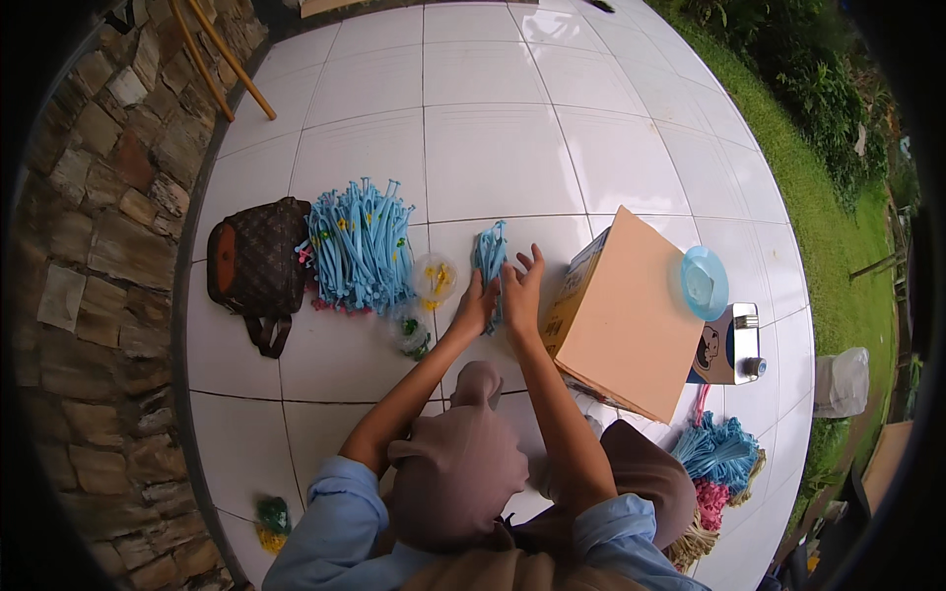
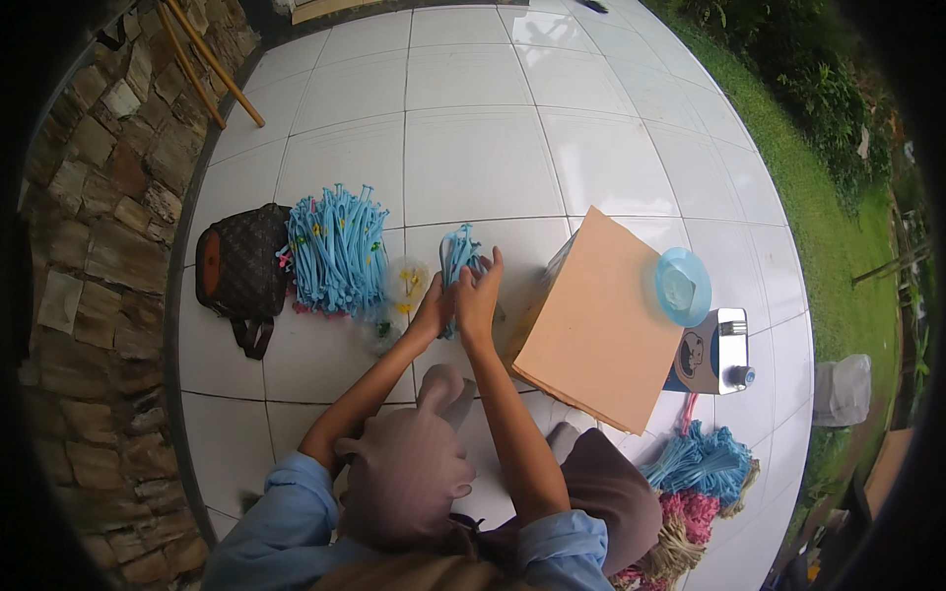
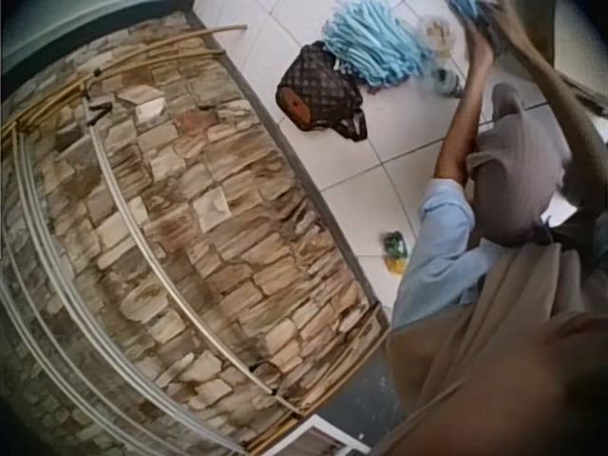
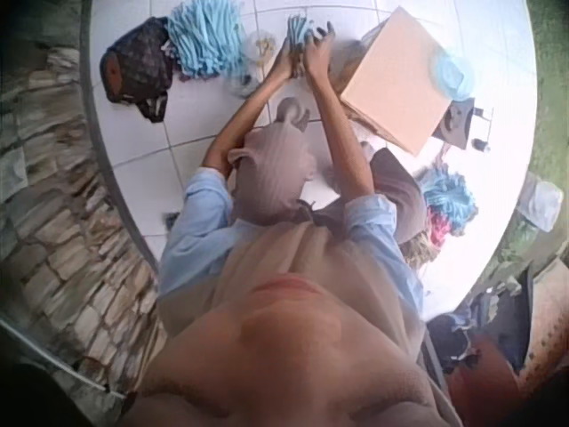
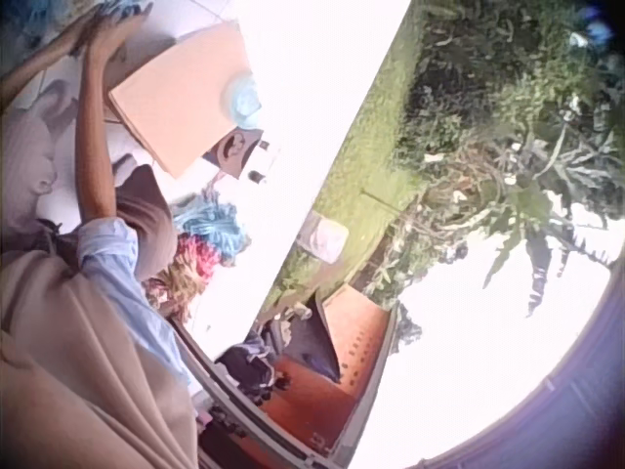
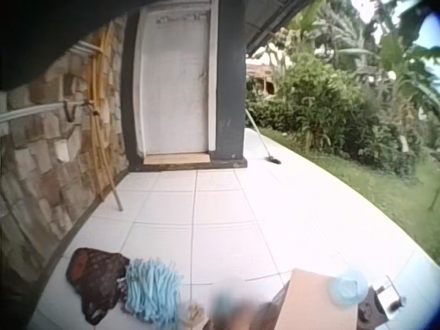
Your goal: The person applies a clear adhesive from a bowl to blue sandal strap components, attaches small yellow and green plastic decorative flowers to them, and organizes the finished straps into bundles.
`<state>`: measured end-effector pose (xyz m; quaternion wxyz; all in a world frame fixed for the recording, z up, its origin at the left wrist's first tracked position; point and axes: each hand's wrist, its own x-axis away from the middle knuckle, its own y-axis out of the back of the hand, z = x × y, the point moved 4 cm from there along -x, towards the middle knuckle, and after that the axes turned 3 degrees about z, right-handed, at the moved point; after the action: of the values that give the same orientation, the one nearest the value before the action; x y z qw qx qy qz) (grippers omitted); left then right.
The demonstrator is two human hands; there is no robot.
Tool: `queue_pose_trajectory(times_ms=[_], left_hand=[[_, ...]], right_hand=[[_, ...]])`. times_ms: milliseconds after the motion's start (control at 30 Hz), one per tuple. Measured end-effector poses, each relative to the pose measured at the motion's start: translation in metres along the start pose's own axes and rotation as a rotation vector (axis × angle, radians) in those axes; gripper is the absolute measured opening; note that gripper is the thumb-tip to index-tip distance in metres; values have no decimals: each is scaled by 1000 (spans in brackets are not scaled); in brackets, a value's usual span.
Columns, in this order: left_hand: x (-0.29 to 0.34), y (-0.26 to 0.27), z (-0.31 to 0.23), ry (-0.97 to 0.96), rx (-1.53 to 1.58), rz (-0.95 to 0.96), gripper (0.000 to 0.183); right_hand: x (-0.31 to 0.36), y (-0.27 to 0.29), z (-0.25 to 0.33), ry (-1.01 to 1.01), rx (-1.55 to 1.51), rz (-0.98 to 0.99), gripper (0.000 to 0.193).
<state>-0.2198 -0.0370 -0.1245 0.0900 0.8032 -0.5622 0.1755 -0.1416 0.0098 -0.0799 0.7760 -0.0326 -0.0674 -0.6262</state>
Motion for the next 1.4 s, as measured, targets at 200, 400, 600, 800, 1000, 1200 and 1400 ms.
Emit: queue_pose_trajectory(times_ms=[200,400,600,800,1000,1200,1400], left_hand=[[-30,-7,101,-238,-295,-30,40],[-17,2,61,-564,-669,-263,44],[6,87,15,-394,-751,-350,44],[-10,93,23,-372,-924,-430,45],[20,92,-43,-562,-570,-468,41],[65,45,-153,-790,-275,-377,43],[116,-44,-220,-811,-484,0,36]], right_hand=[[14,0,-110,-325,-52,-96,53],[-6,4,-123,-46,305,-90,47],[-5,-52,-89,157,385,98,47],[-16,-84,-97,190,418,164,61],[-9,-72,6,161,333,261,60],[11,-12,157,395,410,382,59],[51,104,221,488,595,234,66]])
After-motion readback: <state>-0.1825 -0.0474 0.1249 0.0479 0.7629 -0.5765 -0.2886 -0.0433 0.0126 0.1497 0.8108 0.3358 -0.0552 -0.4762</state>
